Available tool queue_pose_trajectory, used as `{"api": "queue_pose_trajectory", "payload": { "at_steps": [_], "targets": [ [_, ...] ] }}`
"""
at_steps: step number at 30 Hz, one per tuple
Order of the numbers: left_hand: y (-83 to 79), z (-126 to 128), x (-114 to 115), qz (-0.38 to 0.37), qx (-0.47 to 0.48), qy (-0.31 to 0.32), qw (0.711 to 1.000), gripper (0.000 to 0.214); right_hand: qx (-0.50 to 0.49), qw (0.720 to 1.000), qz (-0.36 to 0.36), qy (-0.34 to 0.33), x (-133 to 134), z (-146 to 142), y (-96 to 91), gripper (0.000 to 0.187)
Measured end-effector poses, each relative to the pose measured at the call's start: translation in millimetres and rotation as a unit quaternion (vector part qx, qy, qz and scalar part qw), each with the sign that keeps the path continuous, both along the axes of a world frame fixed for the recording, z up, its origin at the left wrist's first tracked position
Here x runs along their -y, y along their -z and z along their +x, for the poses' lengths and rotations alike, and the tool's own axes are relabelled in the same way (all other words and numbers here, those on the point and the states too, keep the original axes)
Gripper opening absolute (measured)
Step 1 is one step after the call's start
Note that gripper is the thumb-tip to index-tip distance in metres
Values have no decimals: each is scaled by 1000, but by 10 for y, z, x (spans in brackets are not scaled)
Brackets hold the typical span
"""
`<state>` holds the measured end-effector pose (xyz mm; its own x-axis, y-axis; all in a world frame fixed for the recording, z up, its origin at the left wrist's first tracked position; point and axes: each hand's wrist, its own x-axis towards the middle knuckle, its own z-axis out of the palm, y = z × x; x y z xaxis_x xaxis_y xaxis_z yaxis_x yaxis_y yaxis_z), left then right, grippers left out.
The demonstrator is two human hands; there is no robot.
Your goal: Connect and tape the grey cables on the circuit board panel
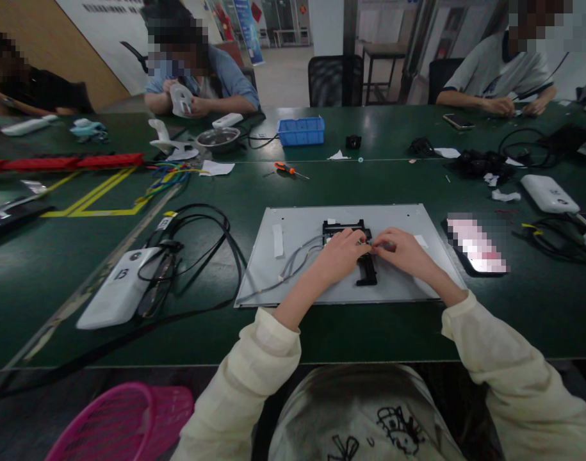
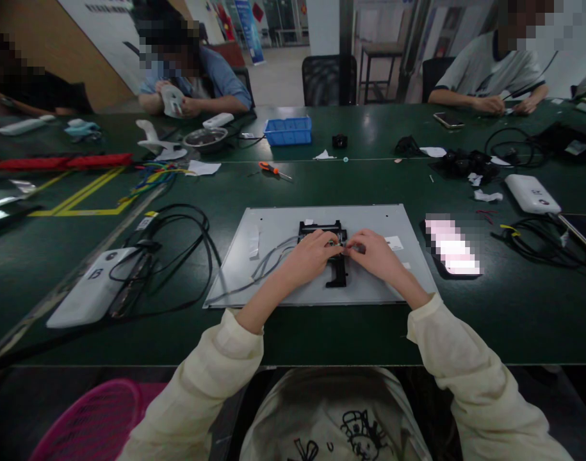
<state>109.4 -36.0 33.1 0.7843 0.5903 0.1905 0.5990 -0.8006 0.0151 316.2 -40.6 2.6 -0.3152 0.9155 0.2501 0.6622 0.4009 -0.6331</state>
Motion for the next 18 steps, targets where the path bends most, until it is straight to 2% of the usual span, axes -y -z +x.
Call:
{"api": "queue_pose_trajectory", "payload": {
  "at_steps": [6, 10, 13, 16, 18],
  "targets": [
    [-179, -66, -36, -22, 71, -47, 996, 44, -63, 997, 10, 43, -11, 17, -20, 16],
    [-291, -423, -217, -41, 186, -155, 969, 38, -73, 995, 48, 57, 10, -14, -40, 15],
    [-218, -845, -367, -52, 226, -247, 941, 36, -64, 992, 89, 55, 50, -67, -72, 14],
    [-39, -1241, -461, -81, 235, -339, 907, 42, -37, 990, 126, 46, 96, -130, -103, 14],
    [76, -1415, -489, -101, 239, -373, 891, 49, -24, 989, 144, 35, 122, -168, -115, 14]
  ]
}}
